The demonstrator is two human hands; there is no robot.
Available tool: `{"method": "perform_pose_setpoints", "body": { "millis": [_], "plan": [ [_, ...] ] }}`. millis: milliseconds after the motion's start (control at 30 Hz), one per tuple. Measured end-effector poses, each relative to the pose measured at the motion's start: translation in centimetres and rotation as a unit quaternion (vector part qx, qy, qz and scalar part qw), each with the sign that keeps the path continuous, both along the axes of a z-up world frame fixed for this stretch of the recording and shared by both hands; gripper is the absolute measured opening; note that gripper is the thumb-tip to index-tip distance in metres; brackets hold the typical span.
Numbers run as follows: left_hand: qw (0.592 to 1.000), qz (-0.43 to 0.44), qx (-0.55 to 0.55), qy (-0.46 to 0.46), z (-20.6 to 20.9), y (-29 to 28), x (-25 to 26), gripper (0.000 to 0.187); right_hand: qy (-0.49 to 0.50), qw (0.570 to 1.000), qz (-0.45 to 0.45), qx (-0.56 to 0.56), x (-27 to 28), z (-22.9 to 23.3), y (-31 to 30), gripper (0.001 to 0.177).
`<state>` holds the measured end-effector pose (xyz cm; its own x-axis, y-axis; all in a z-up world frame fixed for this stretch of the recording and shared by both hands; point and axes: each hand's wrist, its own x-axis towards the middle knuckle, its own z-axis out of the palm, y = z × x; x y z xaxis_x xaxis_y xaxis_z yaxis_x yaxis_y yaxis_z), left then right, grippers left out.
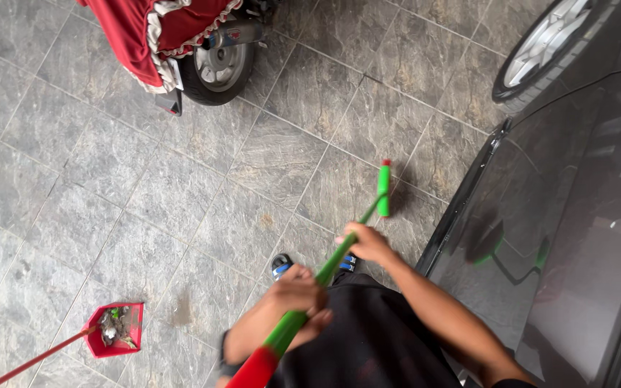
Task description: The person sweeps the tiled floor using a broom, moving debris toward a red dustpan placed on the ground.
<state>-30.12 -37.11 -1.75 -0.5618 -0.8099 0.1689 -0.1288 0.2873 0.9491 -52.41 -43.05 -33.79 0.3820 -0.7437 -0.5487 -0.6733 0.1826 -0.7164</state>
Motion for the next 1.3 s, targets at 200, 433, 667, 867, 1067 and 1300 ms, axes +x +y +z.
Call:
{"method": "perform_pose_setpoints", "body": {
  "millis": [200, 433, 667, 867, 1067, 1300],
  "plan": [
    [0.998, 0.044, 0.041, 0.018, -5.4, -0.8, -2.6, 0.021, 0.07, 0.997, -0.012, -0.04, -5.2, -6.9, -2.3, 0.04],
    [0.995, 0.057, 0.018, -0.083, -1.4, 0.8, 1.1, 0.03, -0.178, 0.984, 0.015, -0.018, 8.0, -7.6, -1.8, 0.037],
    [0.999, 0.026, -0.026, -0.034, 6.7, 3.1, 7.0, 0.032, -0.191, 0.975, 0.11, -0.038, 14.3, 1.5, 0.0, 0.035],
    [0.967, 0.249, 0.0, -0.056, 0.9, 4.6, 5.8, 0.029, -0.126, 0.984, 0.074, -0.1, 10.0, -2.0, -3.7, 0.04],
    [0.951, 0.304, 0.055, -0.001, -5.6, 5.5, 4.9, 0.03, -0.123, 0.985, 0.068, -0.096, 10.9, -7.2, -3.6, 0.034],
    [0.969, 0.242, -0.043, -0.019, -0.7, 8.5, 10.2, 0.034, -0.125, 0.983, 0.128, 0.043, 20.0, -2.7, 4.2, 0.038]
  ]
}}
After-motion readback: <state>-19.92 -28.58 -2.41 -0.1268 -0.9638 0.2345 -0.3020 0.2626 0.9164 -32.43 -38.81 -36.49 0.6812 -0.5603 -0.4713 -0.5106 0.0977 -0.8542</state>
